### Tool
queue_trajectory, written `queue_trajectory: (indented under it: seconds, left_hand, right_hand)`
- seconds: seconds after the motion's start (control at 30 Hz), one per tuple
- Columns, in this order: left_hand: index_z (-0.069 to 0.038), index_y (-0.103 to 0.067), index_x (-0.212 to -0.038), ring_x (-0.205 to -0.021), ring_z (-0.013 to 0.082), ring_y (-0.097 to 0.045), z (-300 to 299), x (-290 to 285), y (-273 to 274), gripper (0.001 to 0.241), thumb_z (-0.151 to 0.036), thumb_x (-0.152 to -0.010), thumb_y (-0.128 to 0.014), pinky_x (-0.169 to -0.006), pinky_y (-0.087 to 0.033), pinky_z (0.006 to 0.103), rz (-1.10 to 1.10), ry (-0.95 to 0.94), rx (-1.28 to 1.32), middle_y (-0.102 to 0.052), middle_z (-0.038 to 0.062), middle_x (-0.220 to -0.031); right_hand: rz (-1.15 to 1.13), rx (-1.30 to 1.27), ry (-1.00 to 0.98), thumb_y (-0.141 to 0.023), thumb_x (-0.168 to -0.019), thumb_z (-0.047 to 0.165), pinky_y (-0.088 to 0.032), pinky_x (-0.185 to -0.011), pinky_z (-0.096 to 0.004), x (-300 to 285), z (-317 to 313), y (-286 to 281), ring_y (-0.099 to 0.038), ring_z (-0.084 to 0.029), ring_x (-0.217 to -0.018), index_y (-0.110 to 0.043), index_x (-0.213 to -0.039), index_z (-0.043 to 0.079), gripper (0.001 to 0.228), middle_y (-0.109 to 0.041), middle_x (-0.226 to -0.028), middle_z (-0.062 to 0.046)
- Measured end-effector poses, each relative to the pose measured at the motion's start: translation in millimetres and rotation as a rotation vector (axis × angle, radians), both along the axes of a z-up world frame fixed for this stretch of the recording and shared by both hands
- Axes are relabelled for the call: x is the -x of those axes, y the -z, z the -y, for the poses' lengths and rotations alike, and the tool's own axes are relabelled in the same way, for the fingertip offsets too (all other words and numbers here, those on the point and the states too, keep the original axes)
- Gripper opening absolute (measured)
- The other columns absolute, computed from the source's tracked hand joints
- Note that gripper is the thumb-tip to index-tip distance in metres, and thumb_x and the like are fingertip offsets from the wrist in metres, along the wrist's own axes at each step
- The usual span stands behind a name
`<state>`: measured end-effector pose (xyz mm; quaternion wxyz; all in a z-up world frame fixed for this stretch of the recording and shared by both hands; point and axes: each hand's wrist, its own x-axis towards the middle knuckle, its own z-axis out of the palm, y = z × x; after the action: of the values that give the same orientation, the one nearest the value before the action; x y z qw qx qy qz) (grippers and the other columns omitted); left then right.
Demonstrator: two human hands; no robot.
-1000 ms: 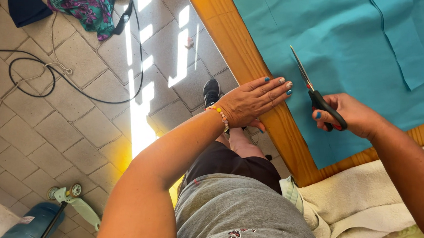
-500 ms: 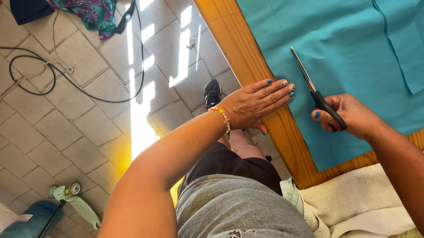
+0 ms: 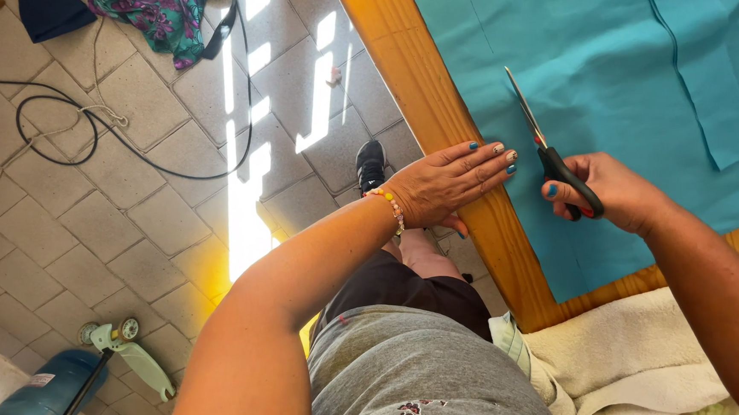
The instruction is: The person cuts a large piece of teal fabric on a wooden table using scissors. They make several straight cuts along the fabric, then fold and smooth the material before making additional cuts.
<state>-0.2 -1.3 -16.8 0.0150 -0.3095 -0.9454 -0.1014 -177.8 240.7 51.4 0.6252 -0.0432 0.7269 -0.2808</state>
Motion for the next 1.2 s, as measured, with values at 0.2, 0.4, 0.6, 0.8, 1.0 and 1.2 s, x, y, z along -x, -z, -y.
queue_trajectory:
  seconds: [0.2, 0.4, 0.6, 0.8, 1.0, 1.2]
  left_hand:
    - [-0.003, -0.027, -0.163, -0.157, 0.0265, -0.026, 3, 1, -1, 0.124, -0.094, -0.084, -0.056, -0.127, -0.023, 0.0402, -0.005, 0.015, -0.021, -0.024, 0.011, -0.17]
    - [-0.005, -0.026, -0.163, -0.157, 0.0248, -0.025, 2, 0, 0, 0.125, -0.094, -0.082, -0.058, -0.127, -0.022, 0.0395, -0.008, 0.002, -0.003, -0.024, 0.009, -0.171]
    - [-0.005, -0.029, -0.163, -0.157, 0.0253, -0.026, 4, 1, 0, 0.122, -0.093, -0.083, -0.057, -0.127, -0.023, 0.0397, -0.02, 0.006, -0.012, -0.025, 0.009, -0.17]
    - [-0.005, -0.028, -0.163, -0.157, 0.0257, -0.025, 3, 1, 3, 0.122, -0.094, -0.084, -0.055, -0.127, -0.022, 0.0404, 0.004, 0.01, -0.03, -0.024, 0.01, -0.17]
    - [-0.005, -0.027, -0.163, -0.157, 0.0253, -0.025, 4, 1, 2, 0.123, -0.093, -0.083, -0.056, -0.128, -0.022, 0.0402, 0.0, 0.004, -0.016, -0.024, 0.009, -0.171]
    - [-0.006, -0.029, -0.163, -0.157, 0.0241, -0.024, 4, -1, 3, 0.123, -0.094, -0.082, -0.057, -0.128, -0.017, 0.0404, -0.032, -0.013, 0.005, -0.024, 0.008, -0.171]
  right_hand:
    - [-0.009, -0.026, 0.063, -0.077, -0.087, 0.025, -0.034, -0.049, -0.032, -1, -1, 4, -0.05, -0.02, -0.049, -0.056, -0.072, 0.004, 0.033, -0.06, -0.057, -0.015]
    - [-0.014, -0.013, 0.083, -0.078, -0.087, 0.024, -0.032, -0.049, -0.032, -3, 0, 4, -0.048, -0.019, -0.047, -0.052, -0.067, 0.006, 0.038, -0.051, -0.05, -0.013]
    - [0.002, -0.028, 0.016, -0.075, -0.087, 0.03, -0.034, -0.051, -0.032, 2, 10, -3, -0.052, -0.02, -0.053, -0.057, -0.075, 0.003, 0.034, -0.066, -0.062, -0.016]
    - [-0.027, -0.001, -0.053, -0.073, -0.088, 0.035, -0.031, -0.049, -0.032, 9, 23, -2, -0.043, -0.017, -0.049, -0.062, -0.072, 0.0, 0.04, -0.062, -0.058, -0.014]
    - [-0.041, -0.004, -0.026, -0.073, -0.087, 0.033, -0.033, -0.051, -0.033, 10, 28, -2, -0.045, -0.018, -0.049, -0.057, -0.07, 0.004, 0.038, -0.062, -0.058, -0.015]
    - [-0.041, -0.003, 0.024, -0.077, -0.086, 0.034, -0.033, -0.051, -0.033, 8, 26, 1, -0.049, -0.019, -0.05, -0.053, -0.07, 0.006, 0.04, -0.056, -0.053, -0.014]
